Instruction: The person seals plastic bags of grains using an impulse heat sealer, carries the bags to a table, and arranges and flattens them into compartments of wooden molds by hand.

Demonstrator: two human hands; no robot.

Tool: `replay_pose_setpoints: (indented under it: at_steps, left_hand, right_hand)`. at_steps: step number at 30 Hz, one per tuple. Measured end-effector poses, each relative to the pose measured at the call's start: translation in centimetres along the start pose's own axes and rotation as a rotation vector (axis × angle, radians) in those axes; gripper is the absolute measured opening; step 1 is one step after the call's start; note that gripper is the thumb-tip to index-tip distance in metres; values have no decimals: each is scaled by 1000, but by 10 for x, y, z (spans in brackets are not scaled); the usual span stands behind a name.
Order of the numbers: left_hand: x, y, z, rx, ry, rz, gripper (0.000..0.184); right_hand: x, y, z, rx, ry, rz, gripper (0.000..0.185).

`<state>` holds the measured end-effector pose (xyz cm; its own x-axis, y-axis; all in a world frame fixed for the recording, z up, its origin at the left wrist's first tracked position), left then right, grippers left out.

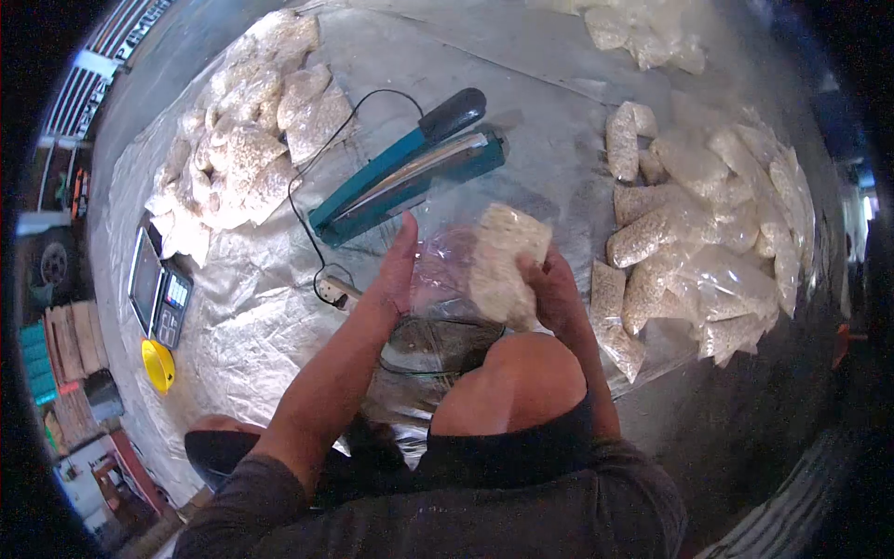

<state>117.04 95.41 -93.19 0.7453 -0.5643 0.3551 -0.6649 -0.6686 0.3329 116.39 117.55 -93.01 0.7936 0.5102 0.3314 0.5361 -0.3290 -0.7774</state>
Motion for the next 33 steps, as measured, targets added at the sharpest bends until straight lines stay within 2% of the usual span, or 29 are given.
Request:
replay_pose_setpoints:
  at_steps: [2, 3, 6, 9, 12, 15, 18, 21, 24, 27, 30, 33]
  left_hand:
    - [-13, -31, 27, 123, -95, 0, 95]
    - [-18, -38, 32, -142, -41, -49, 94]
    - [-26, -29, 1, -212, -211, 59, 79]
    - [-40, -15, -4, -604, 0, 97, 77]
    - [-50, -21, -19, -1585, 687, -70, 81]
    - [-72, -69, -56, -1916, 211, -552, 80]
    - [-88, -87, -56, -2095, 231, -564, 83]
    - [-109, -99, -22, -2171, 334, -368, 86]
    - [-107, -93, -38, -2012, 241, -604, 86]
    - [-123, -105, -20, -2143, 272, -321, 87]
    - [-114, -99, -32, -2051, 214, -613, 82]
    - [-123, -105, -15, -2114, 246, -401, 84]
  right_hand:
    - [-8, -21, -8, 250, 6, 18, 52]
    - [-8, -29, -10, 374, 13, 25, 52]
    - [7, -43, 3, 342, 90, 93, 54]
    - [14, -44, 49, 470, 165, 54, 58]
    - [23, -11, 128, 1107, 558, -33, 62]
    - [30, 5, 147, 844, 641, 34, 63]
    - [28, -9, 109, 911, 548, -45, 62]
    - [28, 0, 117, 1132, 550, 25, 59]
    - [30, 5, 126, 1078, 550, -24, 57]
    - [27, 15, 131, 1022, 574, -87, 56]
    - [24, 14, 127, 932, 570, -91, 55]
    - [17, 27, 139, 965, 567, -41, 52]
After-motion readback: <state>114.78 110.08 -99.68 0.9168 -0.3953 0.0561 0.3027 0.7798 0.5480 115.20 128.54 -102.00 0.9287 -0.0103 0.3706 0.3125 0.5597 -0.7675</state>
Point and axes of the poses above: each hand's wrist, its own x-axis away from the middle knuckle, its own z-axis out of the back of the hand, y = z × x, the point moved 5 cm from there along -x, towards the middle knuckle, and after that the axes turned 13 degrees about -y, right-handed, at the moved point
